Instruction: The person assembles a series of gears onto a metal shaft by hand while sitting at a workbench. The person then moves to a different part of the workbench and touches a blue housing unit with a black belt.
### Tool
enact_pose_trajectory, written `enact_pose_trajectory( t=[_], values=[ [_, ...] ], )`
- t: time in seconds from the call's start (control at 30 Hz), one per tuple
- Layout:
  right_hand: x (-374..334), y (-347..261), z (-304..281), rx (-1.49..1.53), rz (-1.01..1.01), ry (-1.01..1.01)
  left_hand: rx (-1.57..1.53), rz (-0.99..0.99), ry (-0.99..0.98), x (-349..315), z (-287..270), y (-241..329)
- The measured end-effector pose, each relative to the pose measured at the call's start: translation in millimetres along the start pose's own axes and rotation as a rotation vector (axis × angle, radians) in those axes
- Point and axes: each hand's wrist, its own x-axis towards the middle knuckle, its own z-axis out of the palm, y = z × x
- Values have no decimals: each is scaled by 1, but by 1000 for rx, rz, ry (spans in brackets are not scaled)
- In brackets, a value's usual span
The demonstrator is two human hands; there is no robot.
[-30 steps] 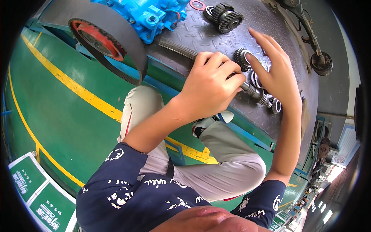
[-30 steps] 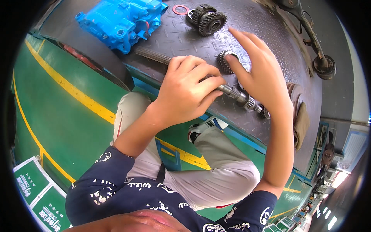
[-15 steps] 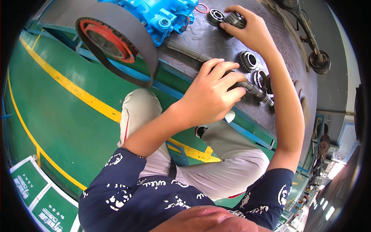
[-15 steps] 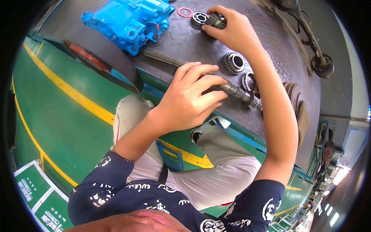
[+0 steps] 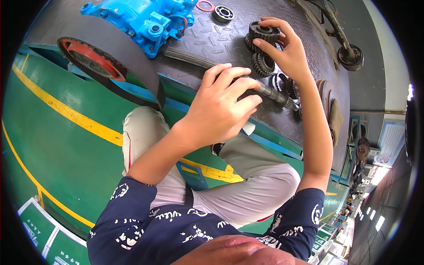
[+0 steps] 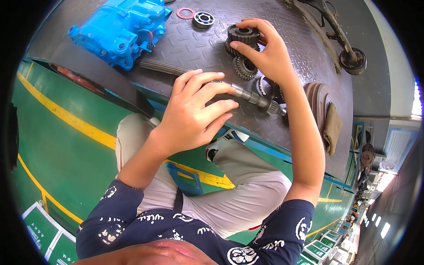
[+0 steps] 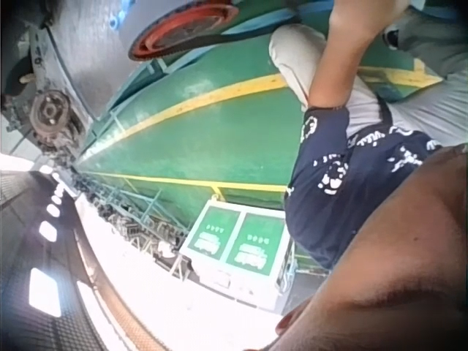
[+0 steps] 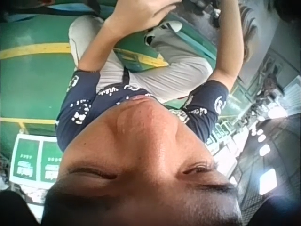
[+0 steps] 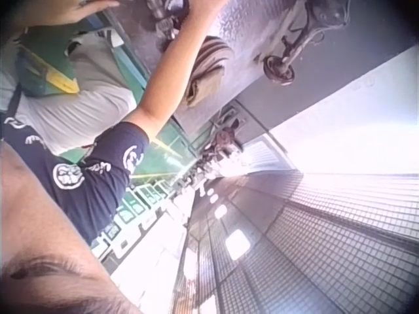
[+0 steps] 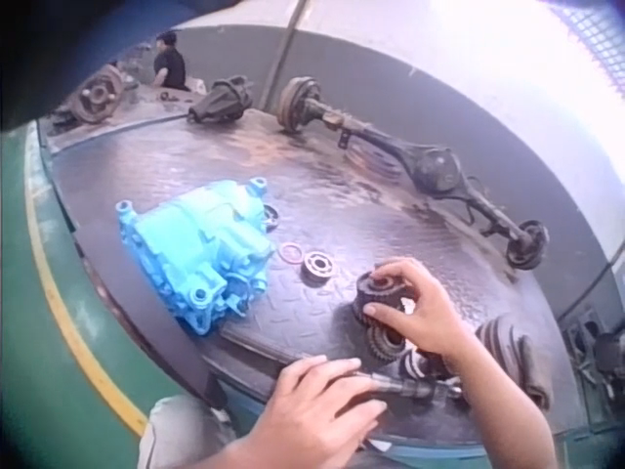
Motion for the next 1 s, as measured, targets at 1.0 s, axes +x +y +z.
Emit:
enact_pose_trajectory(
  t=[1.0],
  values=[
    [10,-35,35,-359,-292,-180,48,0,47,2,8,1]
  ],
)
